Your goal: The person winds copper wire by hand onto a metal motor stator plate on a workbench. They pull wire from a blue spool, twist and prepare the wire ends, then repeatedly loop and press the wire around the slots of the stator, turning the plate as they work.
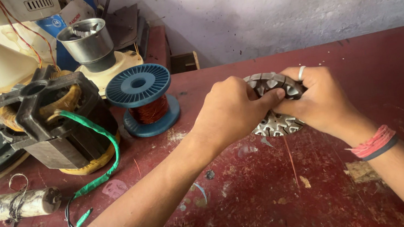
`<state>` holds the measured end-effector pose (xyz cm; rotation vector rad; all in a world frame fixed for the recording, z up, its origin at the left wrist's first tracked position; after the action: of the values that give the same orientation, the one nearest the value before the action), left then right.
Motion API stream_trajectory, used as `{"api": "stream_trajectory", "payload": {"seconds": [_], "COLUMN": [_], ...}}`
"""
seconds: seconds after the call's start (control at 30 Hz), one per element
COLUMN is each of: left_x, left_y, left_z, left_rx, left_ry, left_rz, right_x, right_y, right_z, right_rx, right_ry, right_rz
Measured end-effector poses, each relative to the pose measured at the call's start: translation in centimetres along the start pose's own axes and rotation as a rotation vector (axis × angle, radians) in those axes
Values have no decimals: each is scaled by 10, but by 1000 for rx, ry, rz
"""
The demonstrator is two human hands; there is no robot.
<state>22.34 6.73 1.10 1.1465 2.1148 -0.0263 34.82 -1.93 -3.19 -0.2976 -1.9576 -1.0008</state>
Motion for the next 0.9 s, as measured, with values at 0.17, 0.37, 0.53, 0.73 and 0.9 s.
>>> {"api": "stream_trajectory", "payload": {"seconds": [0.17, 0.37, 0.53, 0.73, 0.9], "left_x": [7, 2, 3, -5, -6], "left_y": [3, -2, -2, -4, -3], "left_z": [2, 0, 12, 12, 12], "left_rx": [-122, -254, -124, -99, -81], "left_ry": [-85, -116, -98, -104, -119], "left_rz": [38, 147, 112, 175, 198], "right_x": [12, 12, -3, -2, -2], "right_y": [-1, -2, -2, -2, 0], "right_z": [0, 0, -3, -3, -3], "right_rx": [-31, -14, -42, -69, -53], "right_ry": [-140, -22, 32, 61, 18], "right_rz": [-26, -47, 28, -35, -17]}}
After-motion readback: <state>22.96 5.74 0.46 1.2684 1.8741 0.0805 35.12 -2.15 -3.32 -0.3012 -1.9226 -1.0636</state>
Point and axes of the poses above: each hand's wrist, its own y-axis towards the middle knuckle, its own z-axis out of the palm, x = y × z, the point moved 9 cm from there along y, towards the middle knuckle, and after that the axes turned 12 degrees about -x, right-handed, at the moved point
